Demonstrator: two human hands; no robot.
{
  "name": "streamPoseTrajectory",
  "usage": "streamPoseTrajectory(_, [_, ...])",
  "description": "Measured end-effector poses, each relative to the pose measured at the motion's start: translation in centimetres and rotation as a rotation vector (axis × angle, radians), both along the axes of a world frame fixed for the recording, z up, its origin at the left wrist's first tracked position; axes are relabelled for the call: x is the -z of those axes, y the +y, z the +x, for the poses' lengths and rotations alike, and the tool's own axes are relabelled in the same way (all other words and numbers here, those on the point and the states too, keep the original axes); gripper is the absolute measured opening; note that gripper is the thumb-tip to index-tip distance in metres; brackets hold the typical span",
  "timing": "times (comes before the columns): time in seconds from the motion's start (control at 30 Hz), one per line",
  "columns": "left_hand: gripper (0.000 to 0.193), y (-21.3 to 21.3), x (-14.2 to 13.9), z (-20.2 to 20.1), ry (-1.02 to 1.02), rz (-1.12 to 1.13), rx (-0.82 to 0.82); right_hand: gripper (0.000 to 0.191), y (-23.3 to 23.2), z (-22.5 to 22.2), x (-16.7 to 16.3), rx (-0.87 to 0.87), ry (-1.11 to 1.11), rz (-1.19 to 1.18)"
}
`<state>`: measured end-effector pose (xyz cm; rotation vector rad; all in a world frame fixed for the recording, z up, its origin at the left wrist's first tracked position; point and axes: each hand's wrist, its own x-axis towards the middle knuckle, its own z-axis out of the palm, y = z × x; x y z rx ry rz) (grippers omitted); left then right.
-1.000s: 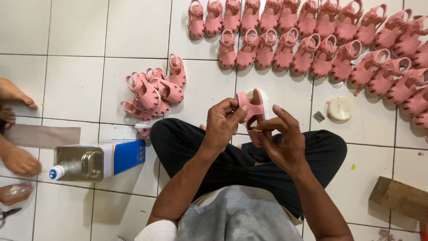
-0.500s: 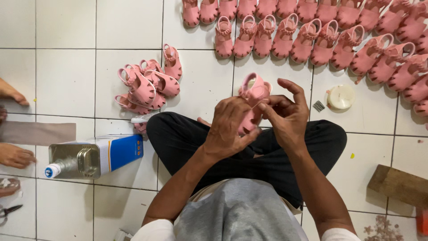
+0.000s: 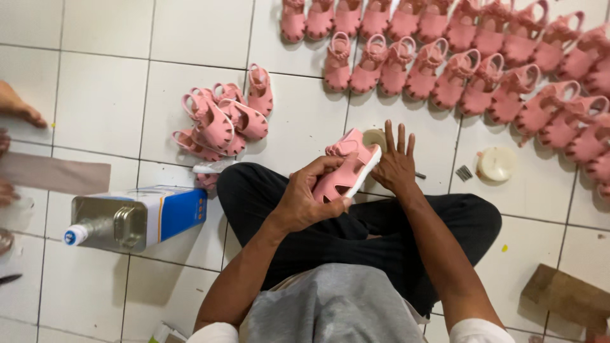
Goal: The person sits on the floor assembling pink children's sandals, fitting a white sole onto each pink sandal upper and pressing the parts together by hand. Finished sandals are placed in rows on the floor alongside many already completed pairs.
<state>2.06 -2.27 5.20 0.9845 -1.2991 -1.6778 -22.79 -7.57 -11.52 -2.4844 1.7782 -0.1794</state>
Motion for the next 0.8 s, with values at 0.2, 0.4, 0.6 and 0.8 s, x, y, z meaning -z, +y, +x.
streamPoseTrajectory(0.2, [0.074,-0.9,-0.9,0.9,0.098,0.100,0.090,0.049,1.1,-1.1,-0.9,0.045,-0.156,0.141])
streamPoseTrajectory(0.4, [0.074,-1.0,-1.2,1.2,0.131,0.171,0.217,0.025,5.0,-2.8,-10.7,0.256,-0.946,0.278])
streamPoseTrajectory(0.6, [0.076,-0.6,-1.5,0.5,0.212,0.175,0.364,0.046,8.0,-2.6,-18.7,-0.217,-0.741,-0.114])
streamPoseTrajectory(0.8, [0.077,0.3,-1.7,0.4,0.135,0.131,0.386,0.051,7.8,-1.7,-19.2,-0.264,-0.545,-0.254])
